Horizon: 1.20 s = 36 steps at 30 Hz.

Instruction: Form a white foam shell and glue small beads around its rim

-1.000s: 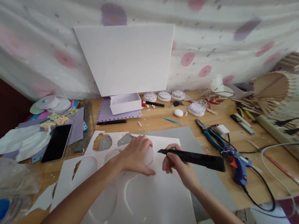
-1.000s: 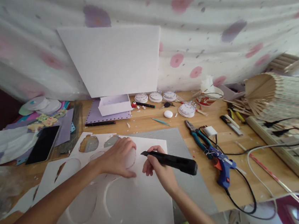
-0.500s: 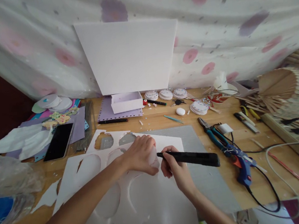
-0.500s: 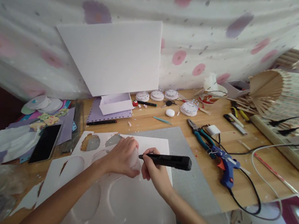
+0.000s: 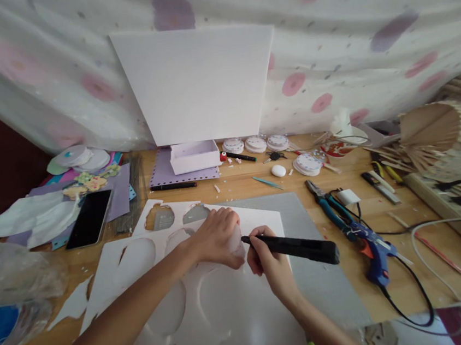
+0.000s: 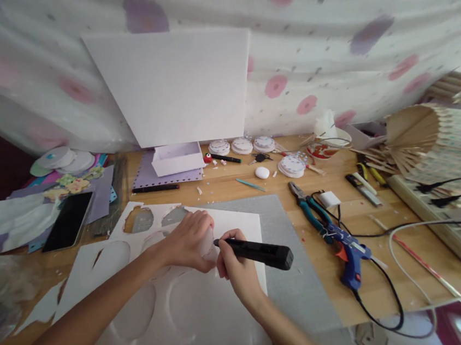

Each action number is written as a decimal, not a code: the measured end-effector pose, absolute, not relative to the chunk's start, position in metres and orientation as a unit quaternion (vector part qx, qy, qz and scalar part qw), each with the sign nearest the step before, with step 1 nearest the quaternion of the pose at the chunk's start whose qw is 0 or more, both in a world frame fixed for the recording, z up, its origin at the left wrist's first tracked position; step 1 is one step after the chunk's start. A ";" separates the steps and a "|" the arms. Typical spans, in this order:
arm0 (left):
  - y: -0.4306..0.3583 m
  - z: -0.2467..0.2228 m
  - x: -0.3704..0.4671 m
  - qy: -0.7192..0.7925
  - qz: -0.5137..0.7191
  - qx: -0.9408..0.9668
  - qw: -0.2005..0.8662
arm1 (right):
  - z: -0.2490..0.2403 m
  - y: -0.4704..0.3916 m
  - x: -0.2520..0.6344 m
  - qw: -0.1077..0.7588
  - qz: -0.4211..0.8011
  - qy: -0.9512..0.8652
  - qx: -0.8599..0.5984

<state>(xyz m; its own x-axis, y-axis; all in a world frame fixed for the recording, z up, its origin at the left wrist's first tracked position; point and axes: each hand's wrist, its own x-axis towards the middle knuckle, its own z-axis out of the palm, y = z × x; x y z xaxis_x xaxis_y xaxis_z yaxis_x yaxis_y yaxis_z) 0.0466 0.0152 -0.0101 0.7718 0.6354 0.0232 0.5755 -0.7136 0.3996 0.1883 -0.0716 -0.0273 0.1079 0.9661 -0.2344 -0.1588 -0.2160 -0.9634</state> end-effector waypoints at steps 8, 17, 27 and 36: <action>0.015 -0.013 0.047 0.319 0.088 0.927 0.175 | -0.028 -0.074 0.186 0.510 0.548 -0.372 -0.550; 0.015 -0.013 0.049 0.323 0.088 0.923 0.189 | -0.025 -0.078 0.182 0.504 0.535 -0.370 -0.568; 0.025 -0.020 0.043 0.350 0.070 0.915 0.189 | -0.028 -0.083 0.204 0.484 0.453 -0.452 -0.597; 0.033 -0.004 0.027 0.325 0.077 0.915 0.226 | -0.056 -0.040 0.277 0.137 0.073 -0.788 -0.596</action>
